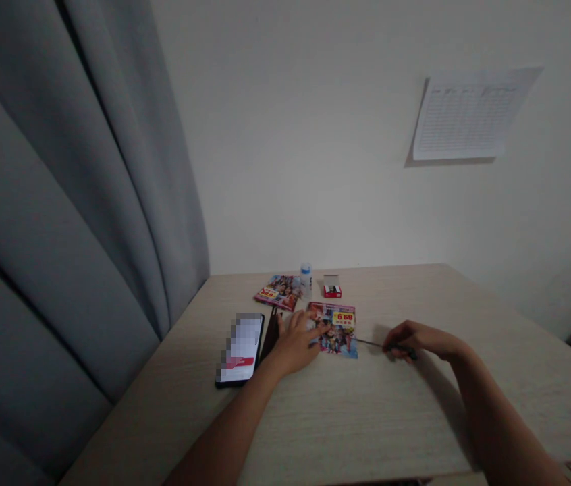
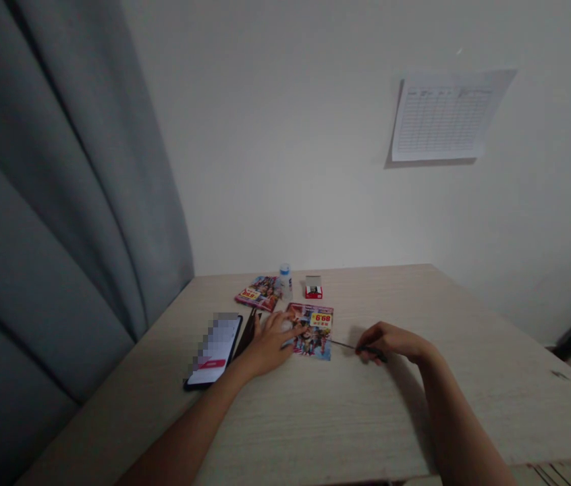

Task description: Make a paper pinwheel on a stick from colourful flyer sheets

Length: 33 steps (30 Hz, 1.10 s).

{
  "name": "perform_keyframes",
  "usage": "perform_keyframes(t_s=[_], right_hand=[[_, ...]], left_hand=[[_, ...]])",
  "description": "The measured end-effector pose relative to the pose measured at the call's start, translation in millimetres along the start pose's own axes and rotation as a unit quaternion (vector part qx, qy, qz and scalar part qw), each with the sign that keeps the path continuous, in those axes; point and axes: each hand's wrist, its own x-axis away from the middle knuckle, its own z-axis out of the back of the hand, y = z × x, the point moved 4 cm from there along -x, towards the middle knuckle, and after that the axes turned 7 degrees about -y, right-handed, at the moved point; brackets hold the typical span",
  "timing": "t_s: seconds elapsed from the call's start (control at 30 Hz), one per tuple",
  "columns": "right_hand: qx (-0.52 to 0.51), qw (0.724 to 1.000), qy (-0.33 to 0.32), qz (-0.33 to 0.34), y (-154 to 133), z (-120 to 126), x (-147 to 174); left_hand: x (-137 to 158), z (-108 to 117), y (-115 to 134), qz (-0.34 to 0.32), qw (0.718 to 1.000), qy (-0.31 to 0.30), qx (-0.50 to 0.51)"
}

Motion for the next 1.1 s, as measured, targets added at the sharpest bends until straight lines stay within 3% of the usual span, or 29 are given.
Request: perform_keyframes(t_s=[0.23, 0.43, 0.6, 0.77, 0.83, 1.1], right_hand=[[0.014, 0.999, 0.029, 0.01, -5, -6, -15], [-0.001, 0.999, 0.033, 0.014, -14, -13, -23], [-0.013, 0.999, 0.049, -0.005, -17, -21, -32], [0.022, 0.992, 0.116, -0.037, -16, -22, -48], [0.015, 0.993, 0.104, -0.055, -16, -26, -54], [-0.006, 0.994, 0.107, -0.018, -35, -42, -56]], left_hand=[[-15, -4, -7, 0.023, 0.999, 0.034, -0.014], [-23, 3, -16, -0.015, 0.996, 0.085, -0.036], [-36, 14, -11, -0.032, 0.992, 0.108, -0.055], [-34, 17, 1, 0.008, 0.989, 0.143, -0.046], [-28, 14, 7, 0.012, 0.989, 0.141, -0.033], [-20, 4, 9, -0.006, 0.993, 0.114, 0.027]])
